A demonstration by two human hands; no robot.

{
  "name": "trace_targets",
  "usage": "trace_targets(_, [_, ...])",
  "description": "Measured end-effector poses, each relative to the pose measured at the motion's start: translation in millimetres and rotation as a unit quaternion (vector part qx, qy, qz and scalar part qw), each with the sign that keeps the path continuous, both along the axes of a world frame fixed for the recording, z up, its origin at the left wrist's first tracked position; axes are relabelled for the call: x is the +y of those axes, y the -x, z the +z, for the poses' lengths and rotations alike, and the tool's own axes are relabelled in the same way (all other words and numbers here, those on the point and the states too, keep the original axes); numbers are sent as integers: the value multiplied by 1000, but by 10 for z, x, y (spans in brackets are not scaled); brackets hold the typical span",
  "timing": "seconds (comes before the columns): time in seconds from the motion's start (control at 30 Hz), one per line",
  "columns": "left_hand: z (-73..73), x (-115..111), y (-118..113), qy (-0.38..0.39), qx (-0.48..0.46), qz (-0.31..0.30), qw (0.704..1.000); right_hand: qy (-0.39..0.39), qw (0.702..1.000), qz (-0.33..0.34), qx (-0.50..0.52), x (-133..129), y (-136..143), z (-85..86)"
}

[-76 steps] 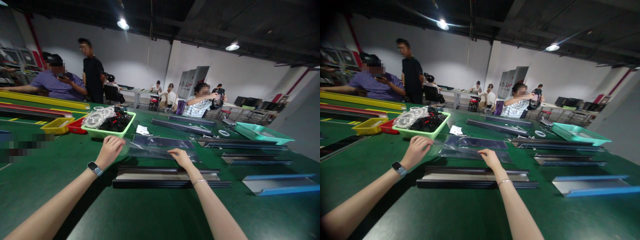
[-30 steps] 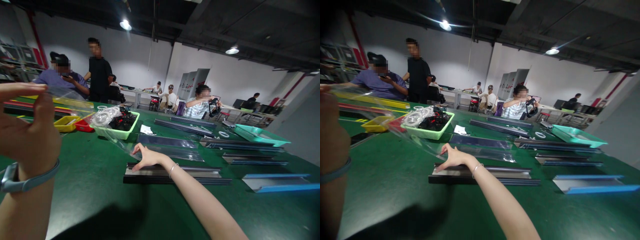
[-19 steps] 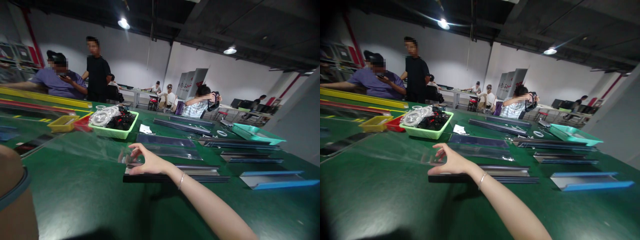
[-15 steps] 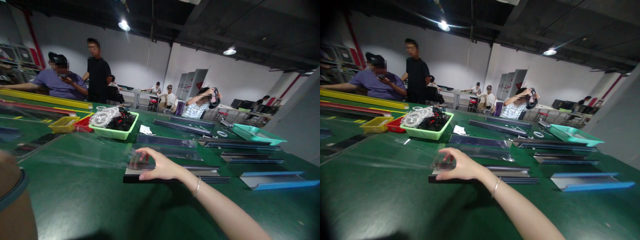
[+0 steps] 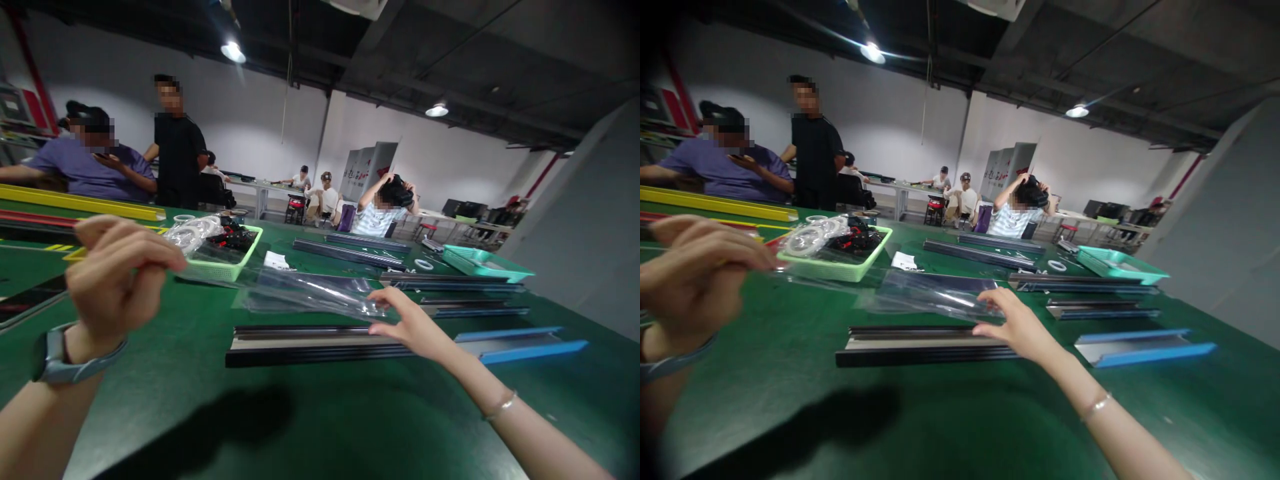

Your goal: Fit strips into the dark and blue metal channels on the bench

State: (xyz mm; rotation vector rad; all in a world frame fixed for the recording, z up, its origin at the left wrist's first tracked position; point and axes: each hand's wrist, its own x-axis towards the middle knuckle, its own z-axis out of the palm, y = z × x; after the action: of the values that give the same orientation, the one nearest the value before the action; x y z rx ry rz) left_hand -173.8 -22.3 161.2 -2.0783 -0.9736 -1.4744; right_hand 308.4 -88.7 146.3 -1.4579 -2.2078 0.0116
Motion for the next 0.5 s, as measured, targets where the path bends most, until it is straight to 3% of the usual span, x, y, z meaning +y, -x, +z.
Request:
trace_targets(0.07, [98, 78, -463, 72, 122, -43, 989, -8, 1000, -19, -19, 4, -168, -47])
trace_targets(0.17, [77, 122, -785, 165, 257, -57, 950, -5, 998, -27, -64, 32, -336, -144])
trace_targets(0.33, [-295, 100, -1028, 294, 308, -86, 901, 11, 994, -35, -101, 47, -379, -259])
trace_targets(0.5, [-584, 154, -1213, 332, 322, -107, 880, 19, 994, -26, -108, 24, -346, -283])
